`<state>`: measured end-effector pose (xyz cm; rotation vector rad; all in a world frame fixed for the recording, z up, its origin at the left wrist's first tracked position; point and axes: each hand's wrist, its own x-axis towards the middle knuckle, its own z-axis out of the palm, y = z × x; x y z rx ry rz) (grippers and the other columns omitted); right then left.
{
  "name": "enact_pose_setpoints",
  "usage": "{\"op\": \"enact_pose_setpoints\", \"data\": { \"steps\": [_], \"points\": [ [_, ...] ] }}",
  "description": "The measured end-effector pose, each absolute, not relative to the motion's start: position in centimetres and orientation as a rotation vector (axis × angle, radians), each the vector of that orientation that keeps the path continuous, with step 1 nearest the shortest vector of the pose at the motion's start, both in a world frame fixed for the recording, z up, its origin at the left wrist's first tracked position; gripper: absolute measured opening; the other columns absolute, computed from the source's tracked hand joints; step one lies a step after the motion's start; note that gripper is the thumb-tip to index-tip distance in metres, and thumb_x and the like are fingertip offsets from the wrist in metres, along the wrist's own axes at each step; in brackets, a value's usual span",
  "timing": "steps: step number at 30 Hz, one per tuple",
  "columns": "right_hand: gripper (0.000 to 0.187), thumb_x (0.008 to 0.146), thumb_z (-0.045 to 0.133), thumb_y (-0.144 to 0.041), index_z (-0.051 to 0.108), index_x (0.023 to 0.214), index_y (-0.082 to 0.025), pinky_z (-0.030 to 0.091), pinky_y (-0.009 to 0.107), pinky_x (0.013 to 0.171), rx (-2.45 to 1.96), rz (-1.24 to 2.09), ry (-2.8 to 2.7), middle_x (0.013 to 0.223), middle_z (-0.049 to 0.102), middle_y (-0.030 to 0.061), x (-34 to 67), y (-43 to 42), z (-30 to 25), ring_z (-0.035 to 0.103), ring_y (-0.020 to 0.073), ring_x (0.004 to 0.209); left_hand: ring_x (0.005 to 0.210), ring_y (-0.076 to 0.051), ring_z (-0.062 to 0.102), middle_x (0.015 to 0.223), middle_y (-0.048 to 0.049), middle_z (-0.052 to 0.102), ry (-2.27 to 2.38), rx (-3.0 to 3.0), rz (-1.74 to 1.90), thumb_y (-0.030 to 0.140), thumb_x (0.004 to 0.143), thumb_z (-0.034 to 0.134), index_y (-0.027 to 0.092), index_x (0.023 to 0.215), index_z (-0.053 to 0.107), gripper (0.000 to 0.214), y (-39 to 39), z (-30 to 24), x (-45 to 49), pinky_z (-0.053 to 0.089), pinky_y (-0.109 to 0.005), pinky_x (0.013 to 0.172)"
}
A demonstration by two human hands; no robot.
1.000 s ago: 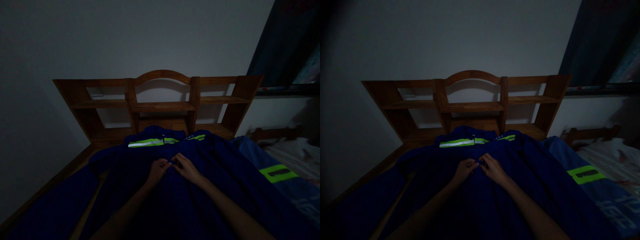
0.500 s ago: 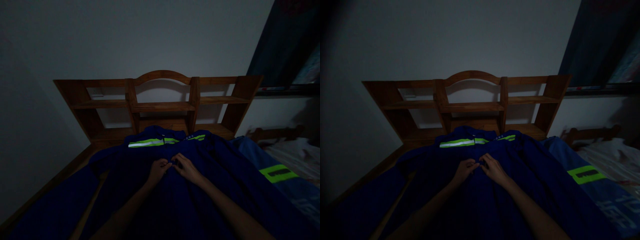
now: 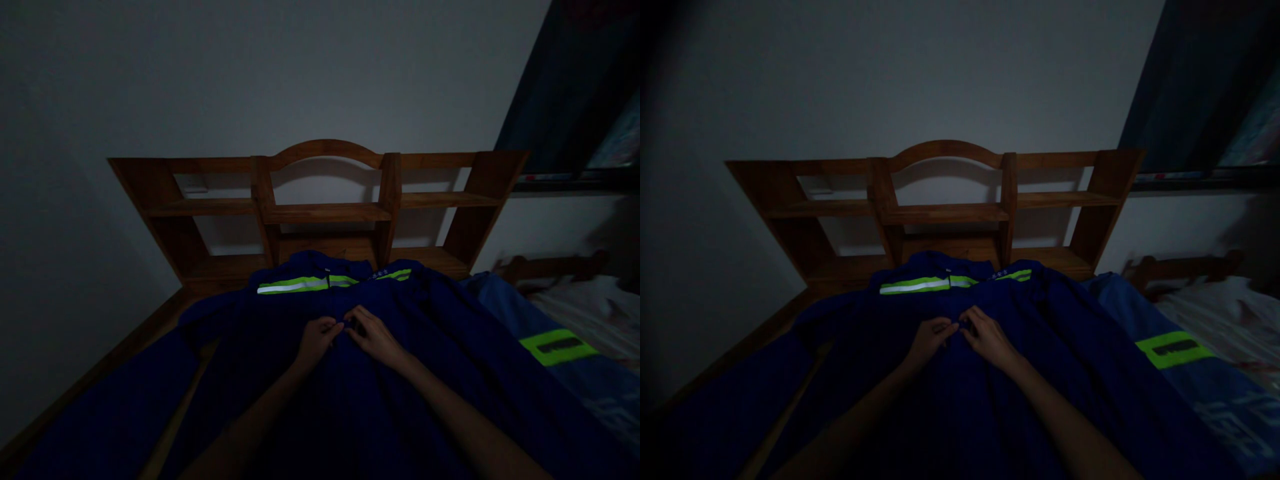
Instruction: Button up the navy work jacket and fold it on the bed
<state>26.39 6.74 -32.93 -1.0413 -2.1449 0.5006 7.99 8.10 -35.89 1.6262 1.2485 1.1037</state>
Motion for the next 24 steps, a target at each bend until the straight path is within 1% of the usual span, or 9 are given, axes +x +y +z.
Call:
{"op": "enact_pose_setpoints", "data": {
  "steps": [5,11,16,24],
  "points": [
    [0.023,0.083,0.054,-0.015,0.052,0.105,-0.023,0.045,0.023,0.068,-1.039,0.498,-2.137,0.101,0.054,0.0006,26.3,6.9,-33.0,0.054,0.0095,0.07,0.051,-0.012,0.054,0.066,-0.0024,0.063,1.267,1.585,1.109,0.049,0.072,0.062,0.013,0.075,0.066,0.036,8.0,-35.6,8.1,0.039,-0.021,0.048],
    [0.022,0.083,0.054,-0.016,0.053,0.103,-0.023,0.045,0.024,0.066,-1.049,0.477,-2.126,0.099,0.055,0.0008,26.4,6.8,-32.9,0.054,0.0101,0.068,0.052,-0.011,0.053,0.064,-0.0018,0.061,1.181,1.62,1.108,0.048,0.078,0.055,0.014,0.07,0.066,0.037,7.5,-34.4,8.0,0.04,-0.021,0.051],
    [0.021,0.082,0.054,-0.016,0.054,0.102,-0.022,0.045,0.024,0.066,-1.054,0.469,-2.108,0.098,0.056,0.0014,26.3,6.7,-32.8,0.054,0.0104,0.068,0.05,-0.011,0.053,0.065,-0.0021,0.063,1.182,1.582,1.104,0.049,0.076,0.057,0.014,0.072,0.068,0.037,7.3,-34.1,8.0,0.04,-0.021,0.05],
    [0.02,0.081,0.056,-0.018,0.054,0.1,-0.022,0.043,0.024,0.063,-1.09,0.414,-2.109,0.092,0.056,0.0,26.2,6.6,-32.7,0.053,0.01,0.065,0.052,-0.011,0.052,0.058,0.0006,0.057,1.137,1.591,1.094,0.048,0.077,0.056,0.015,0.069,0.064,0.035,7.3,-34.1,8.2,0.039,-0.02,0.05]
  ]
}}
